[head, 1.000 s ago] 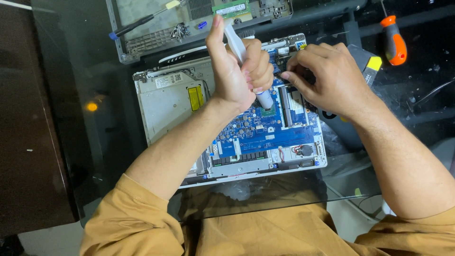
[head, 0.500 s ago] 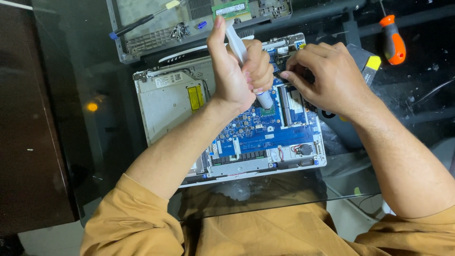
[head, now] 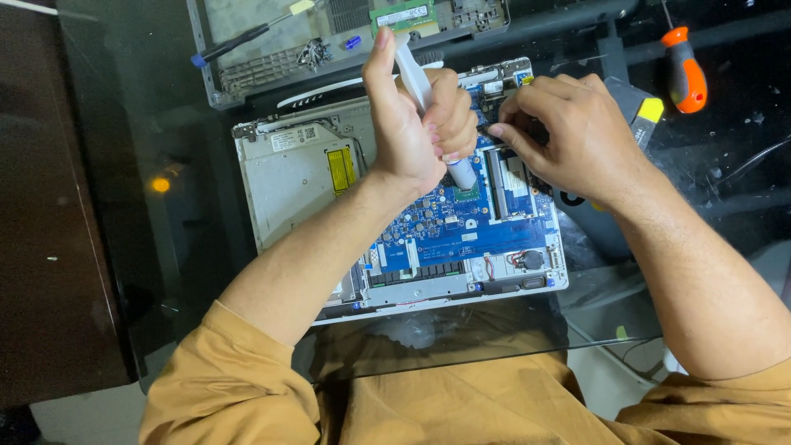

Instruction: Installing an optical drive, applying thermal paste to the processor, and connecting internal ribbon cables during a laptop repair.

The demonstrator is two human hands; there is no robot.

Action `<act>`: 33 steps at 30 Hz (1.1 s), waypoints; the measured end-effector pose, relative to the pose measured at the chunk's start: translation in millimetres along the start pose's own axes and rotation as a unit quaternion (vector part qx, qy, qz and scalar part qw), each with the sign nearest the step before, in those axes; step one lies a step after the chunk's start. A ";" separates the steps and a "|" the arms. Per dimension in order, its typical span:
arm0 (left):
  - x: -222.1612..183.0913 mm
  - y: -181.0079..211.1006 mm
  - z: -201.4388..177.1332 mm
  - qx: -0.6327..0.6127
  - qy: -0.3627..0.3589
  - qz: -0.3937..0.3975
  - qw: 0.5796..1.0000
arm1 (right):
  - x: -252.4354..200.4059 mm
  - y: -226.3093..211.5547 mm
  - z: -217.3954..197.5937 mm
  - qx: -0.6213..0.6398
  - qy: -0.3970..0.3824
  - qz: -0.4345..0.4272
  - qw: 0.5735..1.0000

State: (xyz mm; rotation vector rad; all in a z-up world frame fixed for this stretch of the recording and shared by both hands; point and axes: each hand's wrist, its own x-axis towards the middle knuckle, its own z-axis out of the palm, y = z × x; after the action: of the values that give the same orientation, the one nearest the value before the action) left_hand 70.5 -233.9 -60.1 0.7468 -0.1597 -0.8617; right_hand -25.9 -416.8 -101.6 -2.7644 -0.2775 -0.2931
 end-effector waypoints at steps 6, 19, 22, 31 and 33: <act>0.1 1.8 0.9 0.004 -0.007 -0.001 1.000 | 0.4 -0.2 -0.8 0.005 0.001 -0.003 1.000; -2.1 -0.1 1.1 0.015 -0.024 0.005 1.000 | -0.6 1.1 1.4 0.006 -0.002 -0.001 1.000; -2.8 -3.4 -1.5 0.030 -0.045 0.011 0.998 | -0.5 1.4 1.1 0.007 -0.004 0.000 1.000; -6.3 -2.3 -6.9 0.056 -0.131 0.045 0.989 | -1.1 1.2 0.9 0.011 0.003 -0.010 1.000; -6.3 -2.8 -7.7 0.042 -0.149 0.043 0.987 | -0.2 1.1 0.7 0.013 0.003 -0.004 1.000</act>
State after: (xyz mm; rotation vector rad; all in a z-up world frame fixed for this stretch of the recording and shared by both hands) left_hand 67.9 -226.3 -66.6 0.6815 -0.4930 -0.8846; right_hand -25.8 -417.5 -102.6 -2.7362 -0.2902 -0.2974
